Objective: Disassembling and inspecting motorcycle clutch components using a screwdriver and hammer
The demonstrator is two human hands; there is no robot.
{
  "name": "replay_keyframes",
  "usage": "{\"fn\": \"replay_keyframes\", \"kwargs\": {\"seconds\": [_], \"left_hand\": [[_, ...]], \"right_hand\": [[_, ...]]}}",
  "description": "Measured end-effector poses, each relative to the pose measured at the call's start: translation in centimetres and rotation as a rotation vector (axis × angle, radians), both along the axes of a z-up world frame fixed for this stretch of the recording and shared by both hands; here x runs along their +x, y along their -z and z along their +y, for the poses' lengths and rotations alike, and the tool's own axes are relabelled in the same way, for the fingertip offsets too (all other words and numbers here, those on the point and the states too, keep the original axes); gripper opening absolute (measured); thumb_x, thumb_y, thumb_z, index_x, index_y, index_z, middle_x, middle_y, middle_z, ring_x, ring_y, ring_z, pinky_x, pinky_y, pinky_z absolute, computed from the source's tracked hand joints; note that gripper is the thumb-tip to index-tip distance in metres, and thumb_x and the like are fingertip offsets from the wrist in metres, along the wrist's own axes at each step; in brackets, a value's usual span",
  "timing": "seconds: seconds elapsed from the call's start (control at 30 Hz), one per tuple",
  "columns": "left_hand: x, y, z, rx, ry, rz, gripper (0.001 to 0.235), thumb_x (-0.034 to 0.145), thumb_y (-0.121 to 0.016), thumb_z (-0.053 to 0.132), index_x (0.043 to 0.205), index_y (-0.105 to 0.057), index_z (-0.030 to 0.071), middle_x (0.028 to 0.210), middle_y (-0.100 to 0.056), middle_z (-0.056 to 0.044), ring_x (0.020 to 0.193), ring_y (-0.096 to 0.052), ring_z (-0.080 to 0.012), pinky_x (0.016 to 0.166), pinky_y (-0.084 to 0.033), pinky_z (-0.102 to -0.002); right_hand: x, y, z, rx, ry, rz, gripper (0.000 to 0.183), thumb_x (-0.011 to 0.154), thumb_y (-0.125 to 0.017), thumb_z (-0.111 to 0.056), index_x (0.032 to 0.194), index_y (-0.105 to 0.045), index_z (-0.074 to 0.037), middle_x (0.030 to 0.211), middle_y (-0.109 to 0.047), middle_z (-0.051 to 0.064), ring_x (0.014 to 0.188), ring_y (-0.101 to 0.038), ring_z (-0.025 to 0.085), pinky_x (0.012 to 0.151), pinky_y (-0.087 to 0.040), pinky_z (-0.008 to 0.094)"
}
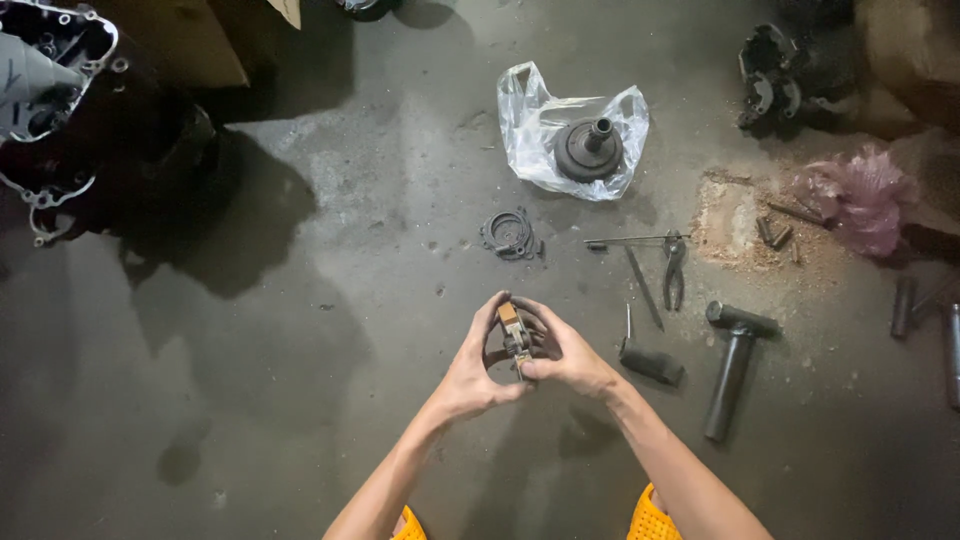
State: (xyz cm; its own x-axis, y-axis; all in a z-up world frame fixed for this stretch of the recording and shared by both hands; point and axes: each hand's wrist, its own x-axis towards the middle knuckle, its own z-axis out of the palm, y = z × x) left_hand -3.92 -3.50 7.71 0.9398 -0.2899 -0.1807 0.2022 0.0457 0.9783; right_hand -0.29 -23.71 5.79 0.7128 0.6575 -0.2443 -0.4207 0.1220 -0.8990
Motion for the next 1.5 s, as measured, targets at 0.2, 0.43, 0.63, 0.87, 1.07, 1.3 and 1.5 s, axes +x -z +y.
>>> {"fn": "replay_keyframes", "kwargs": {"seconds": [0.2, 0.43, 0.63, 0.87, 1.07, 1.3, 1.5], "left_hand": [[-0.8, 0.4, -0.6, 0.106, -0.118, 0.049, 0.124, 0.057, -0.090, 0.024, 0.160, -0.025, 0.007, 0.152, -0.029, -0.027, 0.141, -0.030, -0.0557, 0.105, -0.049, -0.069], [3.9, 3.2, 0.9, 0.855, 0.147, -0.068, 0.115, 0.053, -0.087, 0.028, 0.155, -0.038, 0.014, 0.148, -0.037, -0.020, 0.138, -0.039, -0.0469, 0.101, -0.050, -0.071], [7.6, 9.6, 0.2, 1.477, 0.530, -0.350, 0.116, 0.054, -0.095, 0.029, 0.154, -0.038, 0.017, 0.154, -0.038, -0.015, 0.141, -0.037, -0.0413, 0.091, -0.048, -0.075], [5.2, 4.7, 1.6, 1.338, 0.359, -0.445, 0.109, 0.067, -0.095, 0.029, 0.155, -0.036, 0.008, 0.159, -0.032, -0.026, 0.145, -0.035, -0.0465, 0.104, -0.042, -0.071], [2.1, 3.9, 1.1, 0.783, -0.183, -0.521, 0.044, 0.091, -0.072, 0.013, 0.134, -0.062, 0.007, 0.117, -0.062, -0.015, 0.104, -0.067, -0.0365, 0.082, -0.058, -0.047], [1.5, 2.0, -1.3, 0.708, 0.056, -0.513, 0.032, 0.090, -0.071, 0.007, 0.121, -0.071, 0.014, 0.102, -0.070, -0.007, 0.088, -0.075, -0.0324, 0.069, -0.063, -0.045], [1.4, 1.0, -0.3, 0.968, 0.096, -0.510, 0.063, 0.078, -0.052, -0.010, 0.137, -0.060, 0.009, 0.114, -0.058, -0.016, 0.093, -0.065, -0.0317, 0.079, -0.056, -0.040]], "right_hand": [[-1.0, 2.8, 0.4, -0.080, 0.098, 0.135, 0.112, 0.079, -0.086, -0.028, 0.164, -0.016, -0.010, 0.146, -0.044, 0.040, 0.131, -0.052, 0.052, 0.100, -0.054, 0.059], [-0.1, 1.5, -2.3, -0.610, 0.227, -0.021, 0.067, 0.092, -0.075, -0.034, 0.145, -0.053, 0.001, 0.138, -0.060, 0.033, 0.132, -0.057, 0.042, 0.110, -0.050, 0.050], [5.4, 3.8, -7.0, -1.005, 0.472, -0.328, 0.026, 0.095, -0.074, -0.016, 0.120, -0.072, -0.009, 0.104, -0.073, 0.013, 0.098, -0.074, 0.028, 0.083, -0.062, 0.039], [10.8, 9.0, -7.2, -1.275, 0.507, -0.704, 0.022, 0.094, -0.074, -0.019, 0.112, -0.071, -0.007, 0.096, -0.062, 0.013, 0.092, -0.069, 0.033, 0.076, -0.060, 0.043], [6.6, 6.0, -2.4, -0.987, 0.509, -0.483, 0.014, 0.095, -0.070, -0.012, 0.106, -0.072, -0.003, 0.093, -0.066, 0.021, 0.087, -0.069, 0.040, 0.075, -0.057, 0.047], [0.4, 7.1, 0.2, -0.231, 0.371, 0.081, 0.010, 0.085, -0.077, 0.000, 0.093, -0.074, 0.005, 0.076, -0.075, 0.022, 0.061, -0.072, 0.022, 0.052, -0.061, 0.032], [4.4, -0.5, -6.2, -0.799, 0.752, -0.031, 0.019, 0.086, -0.072, -0.022, 0.094, -0.075, -0.005, 0.069, -0.066, 0.004, 0.057, -0.055, 0.014, 0.052, -0.046, 0.029]]}}
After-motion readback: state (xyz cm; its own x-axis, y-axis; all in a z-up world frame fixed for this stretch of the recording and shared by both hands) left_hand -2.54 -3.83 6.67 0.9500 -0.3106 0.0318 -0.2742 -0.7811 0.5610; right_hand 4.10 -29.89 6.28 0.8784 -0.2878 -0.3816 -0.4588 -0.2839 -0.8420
